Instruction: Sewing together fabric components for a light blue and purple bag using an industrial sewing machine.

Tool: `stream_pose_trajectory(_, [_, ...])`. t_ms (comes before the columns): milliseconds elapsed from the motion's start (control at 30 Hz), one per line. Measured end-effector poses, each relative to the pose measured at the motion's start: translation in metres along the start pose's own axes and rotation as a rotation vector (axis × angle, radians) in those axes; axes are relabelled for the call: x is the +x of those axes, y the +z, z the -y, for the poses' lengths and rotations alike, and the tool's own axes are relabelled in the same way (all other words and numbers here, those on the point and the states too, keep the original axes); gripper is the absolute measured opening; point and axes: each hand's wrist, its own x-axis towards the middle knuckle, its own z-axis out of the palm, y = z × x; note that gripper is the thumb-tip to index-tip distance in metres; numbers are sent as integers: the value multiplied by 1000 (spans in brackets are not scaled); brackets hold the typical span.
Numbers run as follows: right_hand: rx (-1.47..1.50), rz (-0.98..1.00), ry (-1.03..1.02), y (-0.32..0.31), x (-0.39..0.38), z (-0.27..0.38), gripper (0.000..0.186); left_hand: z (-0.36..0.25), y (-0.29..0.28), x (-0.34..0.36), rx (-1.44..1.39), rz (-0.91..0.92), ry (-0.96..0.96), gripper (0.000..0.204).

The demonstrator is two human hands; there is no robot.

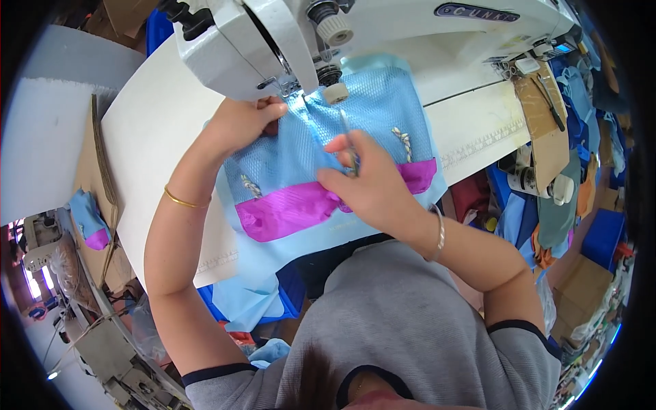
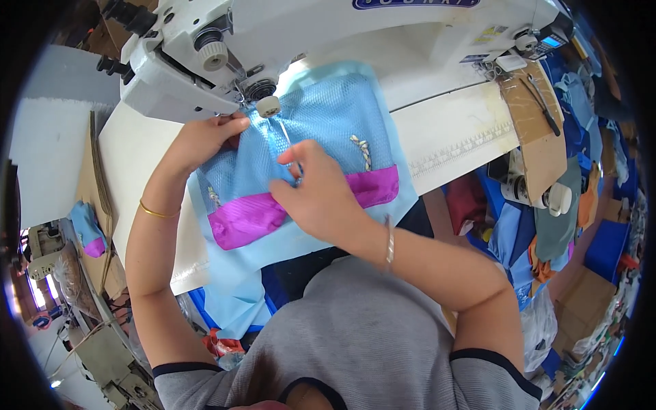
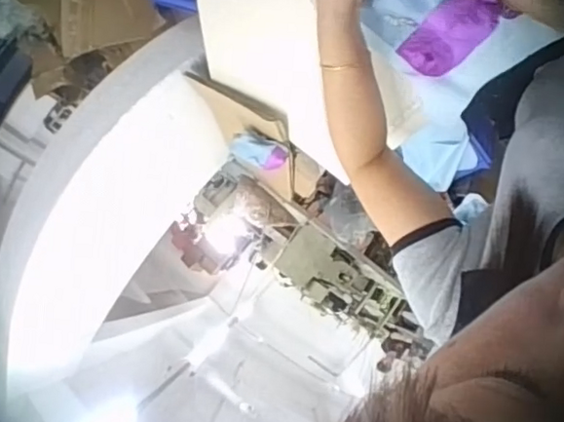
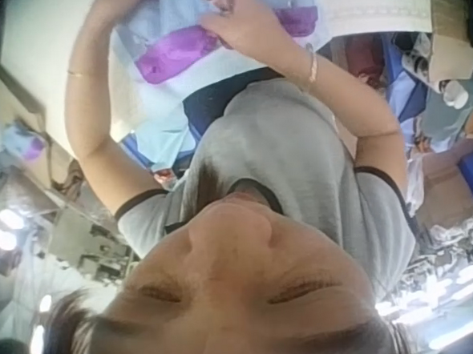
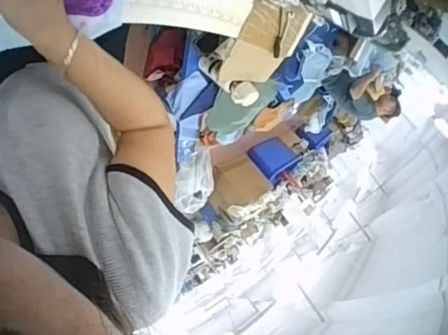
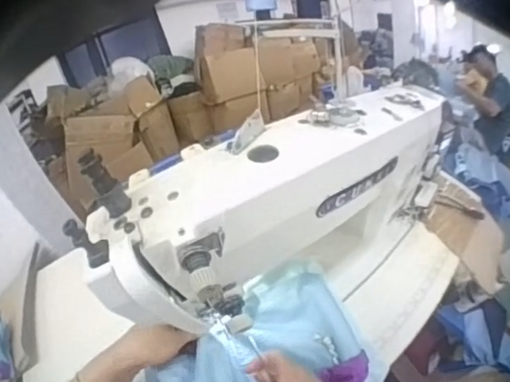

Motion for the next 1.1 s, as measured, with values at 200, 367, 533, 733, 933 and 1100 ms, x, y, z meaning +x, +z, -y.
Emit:
stream_pose_trajectory(200, [-249,-136,-410,-11,11,-14,32,18,7,4,324,-121,147,21])
stream_pose_trajectory(367, [-430,-258,-294,6,42,4,34,24,14,6,195,-208,207,22])
stream_pose_trajectory(533, [-521,-118,-153,9,46,13,31,13,18,-1,392,-300,302,26])
stream_pose_trajectory(733, [-350,-238,-192,15,56,-12,30,8,20,-2,392,-339,278,27])
stream_pose_trajectory(933, [-291,-132,-131,6,61,-5,35,8,22,-4,376,-338,223,22])
stream_pose_trajectory(1100, [-372,-130,-136,6,55,-3,35,22,24,-14,328,-412,598,15])
